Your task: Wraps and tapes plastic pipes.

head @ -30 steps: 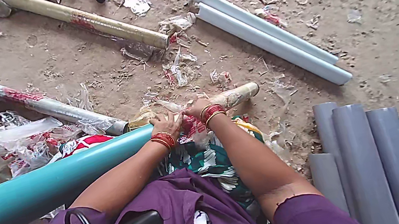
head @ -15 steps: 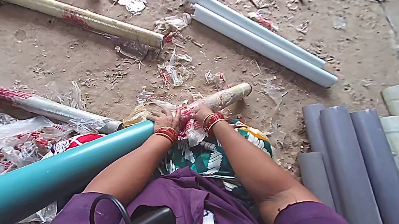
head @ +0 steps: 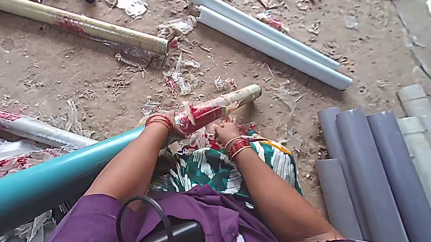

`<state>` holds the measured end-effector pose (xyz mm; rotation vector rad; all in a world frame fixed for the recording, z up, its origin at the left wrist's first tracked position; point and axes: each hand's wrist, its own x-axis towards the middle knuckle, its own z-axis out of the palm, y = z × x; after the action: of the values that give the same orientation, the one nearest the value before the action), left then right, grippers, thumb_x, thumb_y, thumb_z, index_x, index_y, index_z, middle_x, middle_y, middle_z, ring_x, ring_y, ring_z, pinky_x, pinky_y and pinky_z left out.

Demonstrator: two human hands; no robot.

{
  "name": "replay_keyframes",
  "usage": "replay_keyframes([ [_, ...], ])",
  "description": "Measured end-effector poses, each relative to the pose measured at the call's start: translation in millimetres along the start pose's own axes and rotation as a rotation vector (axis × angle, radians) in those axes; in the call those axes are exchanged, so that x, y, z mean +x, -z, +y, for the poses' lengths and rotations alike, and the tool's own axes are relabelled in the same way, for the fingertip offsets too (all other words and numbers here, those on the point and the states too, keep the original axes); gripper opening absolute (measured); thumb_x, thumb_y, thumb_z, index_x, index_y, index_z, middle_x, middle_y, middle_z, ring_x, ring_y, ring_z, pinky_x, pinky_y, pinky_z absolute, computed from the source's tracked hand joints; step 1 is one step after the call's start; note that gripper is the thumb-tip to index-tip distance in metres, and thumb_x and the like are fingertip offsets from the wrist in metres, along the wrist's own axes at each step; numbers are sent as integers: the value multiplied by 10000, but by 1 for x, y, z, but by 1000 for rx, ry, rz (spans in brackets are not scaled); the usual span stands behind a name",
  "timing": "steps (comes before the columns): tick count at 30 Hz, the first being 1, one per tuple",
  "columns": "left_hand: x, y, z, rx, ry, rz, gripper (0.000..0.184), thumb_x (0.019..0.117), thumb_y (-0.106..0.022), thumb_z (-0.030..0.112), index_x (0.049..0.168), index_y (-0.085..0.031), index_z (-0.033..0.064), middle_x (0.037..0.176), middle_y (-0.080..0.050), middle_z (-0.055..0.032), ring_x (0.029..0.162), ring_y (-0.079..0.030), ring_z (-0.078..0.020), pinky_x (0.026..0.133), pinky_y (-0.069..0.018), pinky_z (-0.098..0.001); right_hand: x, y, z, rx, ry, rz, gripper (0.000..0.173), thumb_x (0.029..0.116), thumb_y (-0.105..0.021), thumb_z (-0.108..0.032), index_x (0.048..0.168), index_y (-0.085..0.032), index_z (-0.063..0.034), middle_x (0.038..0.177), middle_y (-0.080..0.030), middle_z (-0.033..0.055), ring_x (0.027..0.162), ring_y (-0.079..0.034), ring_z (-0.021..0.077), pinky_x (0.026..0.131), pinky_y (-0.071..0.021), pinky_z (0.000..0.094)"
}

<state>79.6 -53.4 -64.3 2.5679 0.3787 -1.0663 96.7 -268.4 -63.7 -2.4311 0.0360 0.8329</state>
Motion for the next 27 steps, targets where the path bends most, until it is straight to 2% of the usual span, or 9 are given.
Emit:
replay_keyframes([
  [2,-16,-6,9,49,17,54,920,773,-847,561,1426,-549,-14,1389,-559,-329,1311,-531,-501,1033,-411,-718,13,9,11,67,76,60,422,1104,-468,-301,1098,-692,57,1058,-707,250,1013,-674,384,926,-492,586],
  [5,-30,-39,27,88,5,190,1046,790,-876,408,1625,-307,139,1513,-394,-386,1328,-417,-642,982,-349,-827,24,21,1,103,120,116,467,1088,-500,-387,1151,-716,23,1124,-701,246,1084,-656,383,979,-466,589],
  [8,-45,-68,42,228,-45,277,850,963,-673,85,1659,-188,131,1575,-307,-391,1391,-332,-663,1000,-302,-841,29,8,-22,-22,0,-3,734,1042,-425,-631,1128,-705,42,1086,-724,231,1060,-691,366,974,-498,589],
  [11,-50,-82,48,353,-67,284,800,996,-535,-51,1666,-128,113,1598,-254,-398,1418,-292,-662,993,-313,-825,20,-5,-32,-228,-77,-205,791,1030,-440,-647,1181,-680,91,1277,-643,303,1246,-604,419,1040,-441,620],
  [15,-45,-77,47,327,-19,274,782,1018,-520,-7,1671,-118,147,1582,-291,-393,1395,-337,-654,995,-323,-822,42,-22,-9,-50,-120,-230,653,1025,-566,-549,1174,-678,77,1238,-664,259,1167,-643,343,1015,-476,537],
  [17,-43,-73,47,309,-1,266,824,996,-575,10,1670,-124,151,1573,-300,-397,1374,-356,-661,993,-329,-820,48,-32,2,202,-163,-186,471,1021,-639,-429,1137,-663,27,1045,-635,144,878,-587,206,791,-492,394],
  [18,-43,-70,47,288,5,250,869,976,-628,42,1672,-120,155,1576,-291,-398,1368,-352,-667,997,-322,-825,45,-33,3,335,-187,-175,397,1021,-655,-362,1158,-648,11,1034,-615,121,847,-559,181,755,-484,372],
  [21,-36,-57,43,172,25,221,1041,844,-836,274,1659,-199,153,1537,-338,-411,1341,-376,-672,981,-320,-843,35,-37,0,570,-179,-107,337,1013,-673,-262,1190,-635,22,1130,-634,159,970,-592,220,853,-502,427],
  [27,-25,-40,34,127,86,176,1125,756,-878,463,1647,-246,196,1471,-426,-396,1272,-470,-637,960,-370,-817,31,-37,-12,705,-159,-33,287,999,-679,-165,1192,-634,43,1171,-639,179,1030,-598,230,913,-494,431],
])
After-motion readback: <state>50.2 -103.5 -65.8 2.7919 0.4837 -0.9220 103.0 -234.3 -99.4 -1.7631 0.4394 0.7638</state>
